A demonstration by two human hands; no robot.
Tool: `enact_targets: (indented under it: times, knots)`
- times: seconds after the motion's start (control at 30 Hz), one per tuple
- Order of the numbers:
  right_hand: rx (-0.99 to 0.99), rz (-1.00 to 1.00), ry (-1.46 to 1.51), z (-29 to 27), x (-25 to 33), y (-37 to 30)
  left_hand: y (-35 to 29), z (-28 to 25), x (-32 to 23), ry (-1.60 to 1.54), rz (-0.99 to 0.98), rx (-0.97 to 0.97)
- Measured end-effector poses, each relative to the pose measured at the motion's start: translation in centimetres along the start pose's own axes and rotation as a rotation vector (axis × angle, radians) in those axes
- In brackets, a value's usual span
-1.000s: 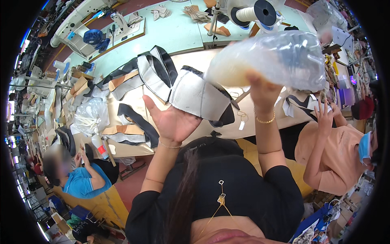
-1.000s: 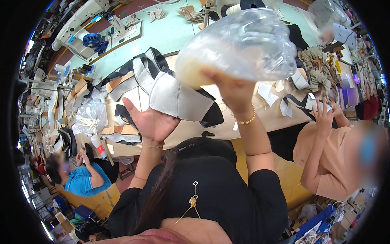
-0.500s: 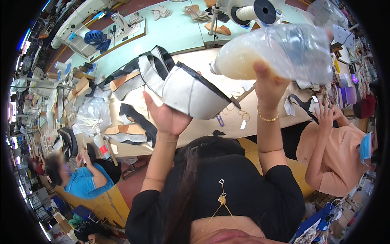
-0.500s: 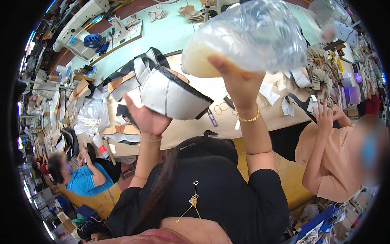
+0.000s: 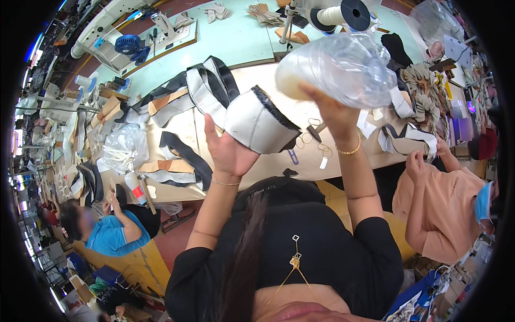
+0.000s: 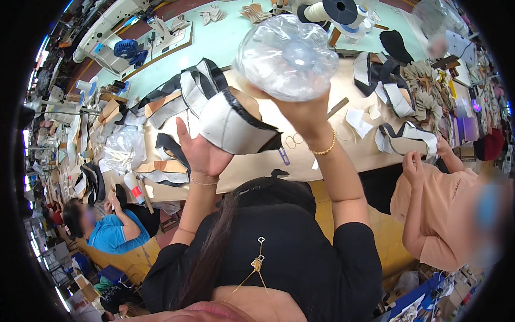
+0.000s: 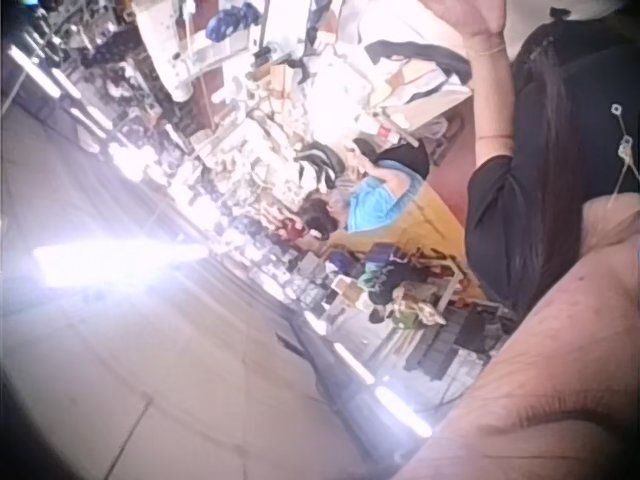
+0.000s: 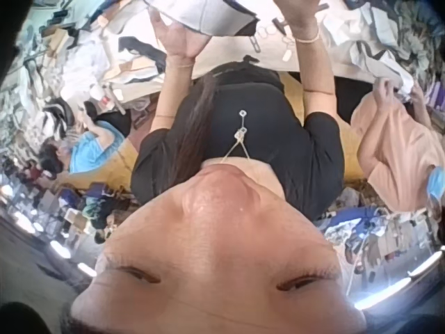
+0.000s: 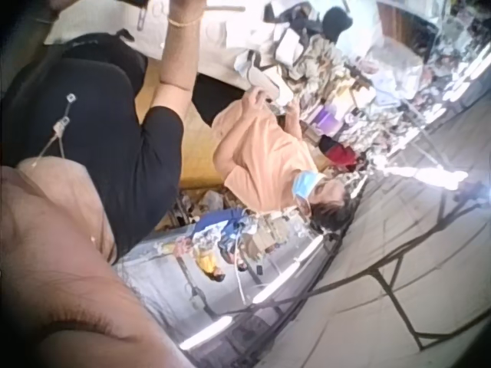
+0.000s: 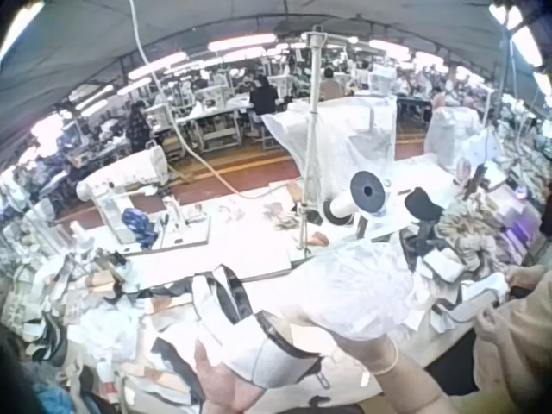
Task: The person applies a liquid from a plastic bottle onto the edges of white and black fabric pieces on a worktable. The person repeatedly squeezes the bottle to dispense the liquid along seams, then sets the bottle down and adjusts the fabric pieces by hand.
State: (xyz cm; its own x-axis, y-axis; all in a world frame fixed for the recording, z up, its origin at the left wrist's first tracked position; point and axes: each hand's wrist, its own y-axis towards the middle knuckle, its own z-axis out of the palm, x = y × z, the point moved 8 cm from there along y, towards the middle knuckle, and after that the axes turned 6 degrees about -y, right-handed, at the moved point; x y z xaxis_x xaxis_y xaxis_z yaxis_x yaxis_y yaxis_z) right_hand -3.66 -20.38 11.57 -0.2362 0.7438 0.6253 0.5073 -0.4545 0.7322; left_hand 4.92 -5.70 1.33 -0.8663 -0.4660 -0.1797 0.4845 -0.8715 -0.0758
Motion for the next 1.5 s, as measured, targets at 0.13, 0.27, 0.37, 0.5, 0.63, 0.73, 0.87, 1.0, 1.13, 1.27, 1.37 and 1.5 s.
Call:
enact_targets:
  times: [0.13, 0.27, 0.37, 0.5, 0.63, 0.73, 0.87, 1.0, 1.13, 1.27, 1.37, 1.5]
  knots:
    - [-0.097, 0.176, 0.279, -0.4, -1.1, -0.5, 0.5, -2.0, 0.1, -0.048, 0.058, -0.183]
    - [0.044, 0.168, 0.007, 0.7, -1.4, -0.1, 0.2, -2.9, 1.5, -0.076, -0.035, -0.228]
    - [-0.174, 0.314, 0.133, -1.1, -2.9, -0.8, -0.1, -1.7, 0.9, -0.090, 0.022, -0.019]
    - [0.041, 0.091, 0.196, 0.5, -1.0, -1.2, -0.2, -3.2, 2.4, -0.083, -0.100, -0.177]
    - [0.079, 0.417, 0.055, 1.2, -3.8, -2.5, -0.3, -3.2, 2.2, -0.075, -0.063, -0.146]
    - [-0.028, 0.221, 0.365, 0.5, -2.4, -2.3, -0.7, -3.3, 1.7, -0.139, -0.042, -0.156]
    - [0.055, 0.068, -0.044, 0.4, -1.4, -1.8, -0.4, -2.9, 0.9, -0.099, -0.062, -0.081]
    - [-0.137, 0.292, 0.302, -1.4, -2.5, -1.9, -0.4, -4.9, 1.9, -0.184, -0.128, -0.344]
    - [-0.027, 0.317, 0.299, -0.6, -1.8, -2.4, 0.0, -3.0, 1.8, -0.043, -0.073, -0.162]
    - [0.013, 0.109, 0.068, -0.4, -0.7, -1.8, 0.0, -2.4, 1.4, 0.073, -0.016, -0.129]
    - [-0.147, 0.324, 0.180, -1.4, -2.8, -1.6, -0.4, -2.8, 0.2, 0.209, 0.126, -0.164]
    - [-0.131, 0.199, 0.272, -0.9, -1.3, -0.9, -0.7, -3.0, -0.3, 0.318, 0.194, -0.129]
